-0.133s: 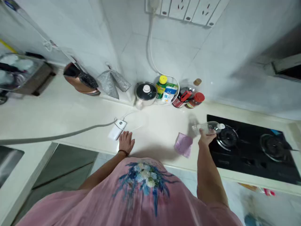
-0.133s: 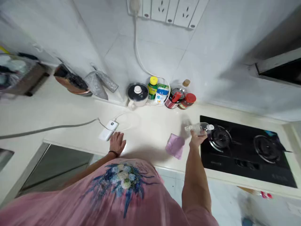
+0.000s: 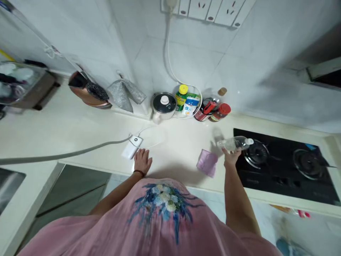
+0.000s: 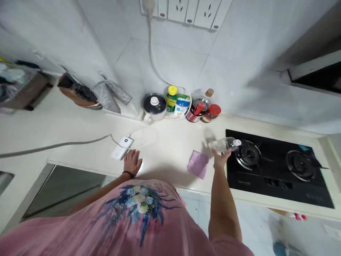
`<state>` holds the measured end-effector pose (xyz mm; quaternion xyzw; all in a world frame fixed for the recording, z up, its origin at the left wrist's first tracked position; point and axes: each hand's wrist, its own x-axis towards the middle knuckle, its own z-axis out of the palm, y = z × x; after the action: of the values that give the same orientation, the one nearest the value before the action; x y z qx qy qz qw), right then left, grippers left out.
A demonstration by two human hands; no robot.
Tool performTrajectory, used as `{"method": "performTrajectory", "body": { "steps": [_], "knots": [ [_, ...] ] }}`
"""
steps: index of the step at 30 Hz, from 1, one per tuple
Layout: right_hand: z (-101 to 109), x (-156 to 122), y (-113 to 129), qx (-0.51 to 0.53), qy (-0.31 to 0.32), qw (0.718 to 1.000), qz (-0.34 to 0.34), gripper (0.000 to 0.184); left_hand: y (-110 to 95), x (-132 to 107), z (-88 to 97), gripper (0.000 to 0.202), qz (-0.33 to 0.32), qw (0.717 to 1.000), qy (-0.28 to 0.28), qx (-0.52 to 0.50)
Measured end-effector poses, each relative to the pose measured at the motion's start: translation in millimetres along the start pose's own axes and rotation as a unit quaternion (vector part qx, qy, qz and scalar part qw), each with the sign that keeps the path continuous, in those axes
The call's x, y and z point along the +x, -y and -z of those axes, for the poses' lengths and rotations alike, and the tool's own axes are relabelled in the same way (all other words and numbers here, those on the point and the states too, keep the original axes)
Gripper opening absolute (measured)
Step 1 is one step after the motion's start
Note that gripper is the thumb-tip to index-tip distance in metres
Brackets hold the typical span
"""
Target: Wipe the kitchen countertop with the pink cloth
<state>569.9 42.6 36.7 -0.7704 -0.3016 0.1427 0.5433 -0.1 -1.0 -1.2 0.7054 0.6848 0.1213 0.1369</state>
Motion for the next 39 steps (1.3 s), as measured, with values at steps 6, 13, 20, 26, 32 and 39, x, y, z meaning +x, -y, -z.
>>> {"method": "performTrajectory", "body": {
  "steps": [6,13,20,26,32,39],
  "knots": [
    [11,-107,-4,-0.265,0.119,0.957,-0.009,0.061,2,0,-2.5,0.059,-0.001,1.000,-0.001,-0.008],
    [-55,-109,34,-0.390,0.228,0.892,0.014,0.061,1,1,-1.0,0.060,-0.001,1.000,0.000,-0.010],
    [-163,-233,74,-0.321,0.444,0.818,0.175,0.048,1,0,-1.2,0.060,0.000,1.000,-0.002,-0.011],
    [-134,-232,51,-0.342,0.387,0.835,0.189,0.041,1,0,-0.7,0.060,0.004,1.000,0.003,-0.015],
    [-5,-120,-19,-0.385,0.126,0.896,0.181,0.041,2,0,-2.5,0.060,0.001,1.000,0.001,-0.020],
    [-14,-151,-26,-0.407,0.181,0.866,0.228,0.052,4,0,-6.3,0.059,0.004,1.000,0.004,-0.023]
  ]
}}
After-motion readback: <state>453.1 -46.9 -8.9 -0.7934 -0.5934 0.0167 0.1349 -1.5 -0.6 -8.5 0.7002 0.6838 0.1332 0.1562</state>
